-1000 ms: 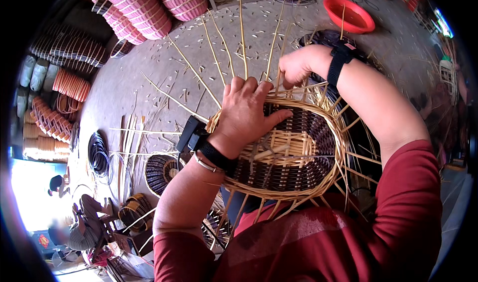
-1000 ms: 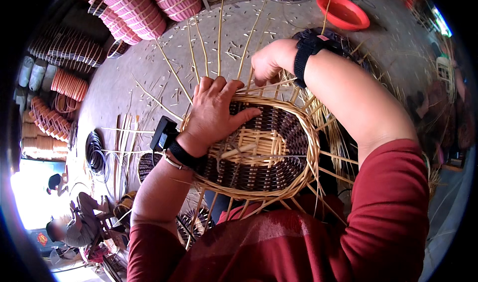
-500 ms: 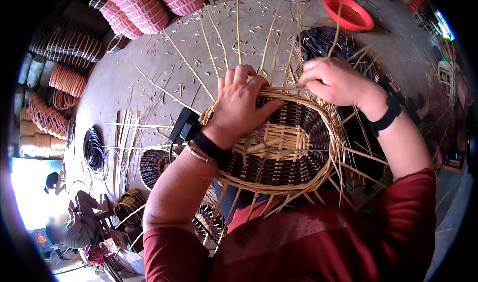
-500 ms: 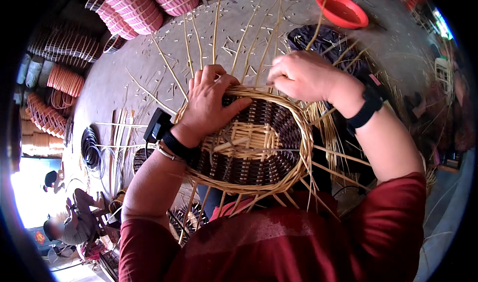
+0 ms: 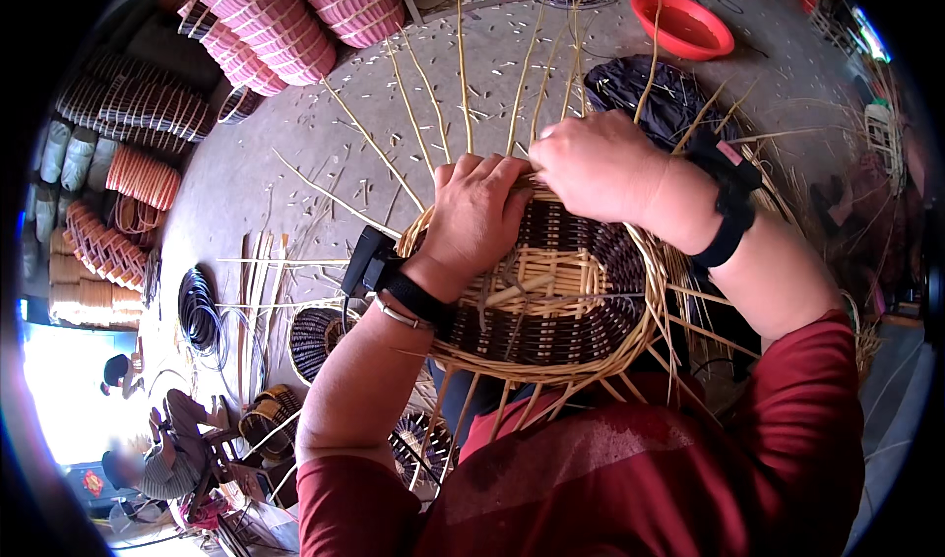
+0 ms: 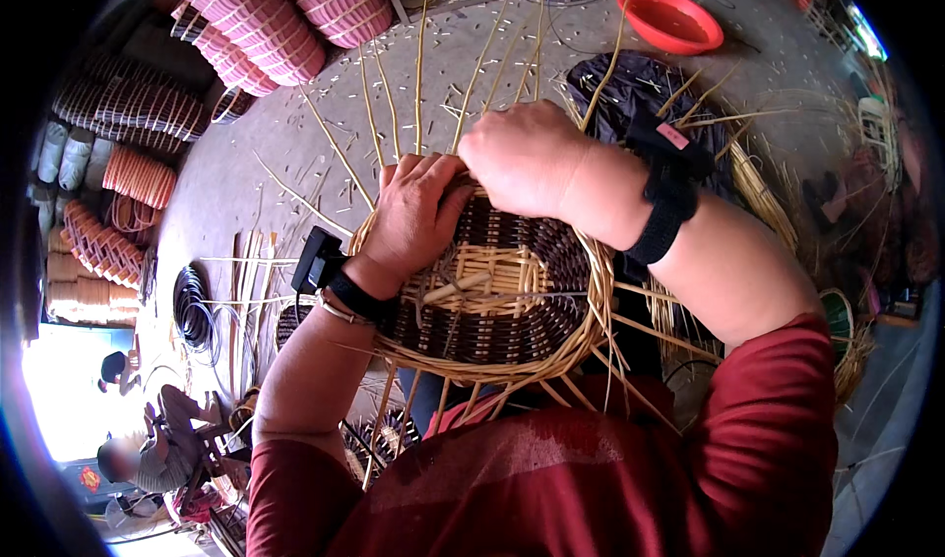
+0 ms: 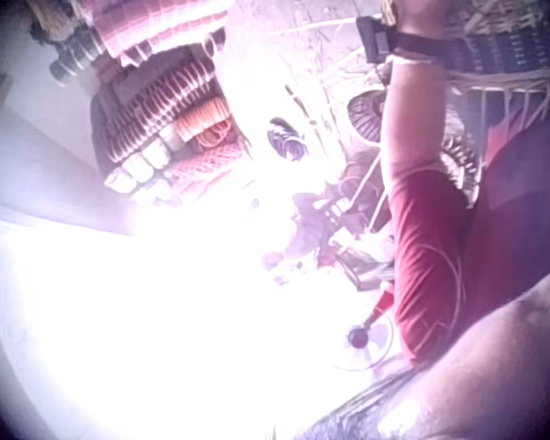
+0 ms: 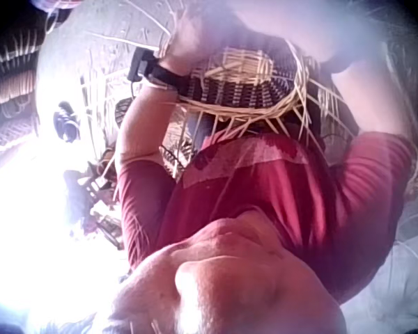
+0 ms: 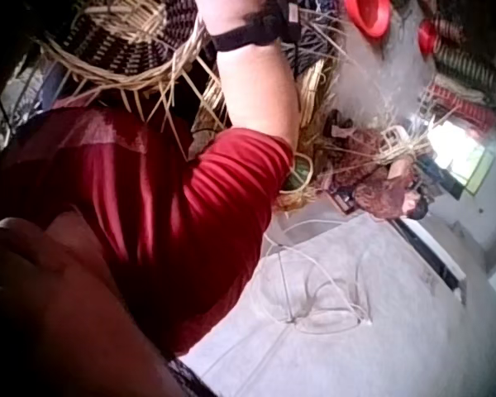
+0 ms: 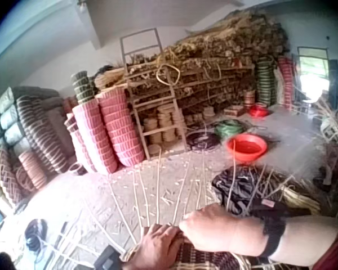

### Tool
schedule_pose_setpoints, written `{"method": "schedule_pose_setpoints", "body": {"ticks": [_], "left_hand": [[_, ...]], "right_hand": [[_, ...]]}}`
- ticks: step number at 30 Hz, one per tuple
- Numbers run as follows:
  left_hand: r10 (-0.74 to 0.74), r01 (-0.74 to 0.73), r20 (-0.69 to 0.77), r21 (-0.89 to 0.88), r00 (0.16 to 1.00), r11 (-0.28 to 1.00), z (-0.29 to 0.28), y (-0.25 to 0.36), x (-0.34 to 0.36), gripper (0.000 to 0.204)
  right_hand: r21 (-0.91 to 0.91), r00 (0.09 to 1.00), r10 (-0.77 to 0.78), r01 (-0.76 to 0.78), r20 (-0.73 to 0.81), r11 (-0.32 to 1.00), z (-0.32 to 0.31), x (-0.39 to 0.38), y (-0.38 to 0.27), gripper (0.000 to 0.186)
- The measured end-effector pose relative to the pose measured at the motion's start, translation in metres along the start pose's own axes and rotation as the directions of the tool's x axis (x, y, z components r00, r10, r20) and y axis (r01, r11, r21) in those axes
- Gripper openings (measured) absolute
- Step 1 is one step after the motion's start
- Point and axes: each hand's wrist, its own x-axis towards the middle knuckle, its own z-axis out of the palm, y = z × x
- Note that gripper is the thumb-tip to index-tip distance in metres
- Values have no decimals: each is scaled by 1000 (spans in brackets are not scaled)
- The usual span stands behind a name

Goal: The person weaves thin wood strips into the body of a large basket by hand and trims excess material using shears.

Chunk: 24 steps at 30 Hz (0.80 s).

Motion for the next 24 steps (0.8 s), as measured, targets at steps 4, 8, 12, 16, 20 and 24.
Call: {"method": "schedule_pose_setpoints", "body": {"ticks": [4,8,12,16,20,24], "left_hand": [[13,-13,9,-2,1000,1000,-1,2,0,42],[-8,-1,80,110,997,994,-2,14,6,57],[-7,-12,121,155,993,988,-1,20,8,66],[-21,10,108,101,994,995,0,19,6,65],[24,-25,7,102,1000,994,3,10,-5,67],[78,-75,106,-31,991,997,2,15,4,70]], "right_hand": [[160,973,104,-138,204,977,-14,9,47,37],[130,973,167,-188,161,973,2,36,80,38],[-154,985,-40,14,-167,988,44,64,74,28],[70,969,-70,89,-239,994,42,41,71,21],[417,999,-48,43,2,908,13,-4,46,19],[321,991,-86,114,-98,940,13,-30,46,13]]}}
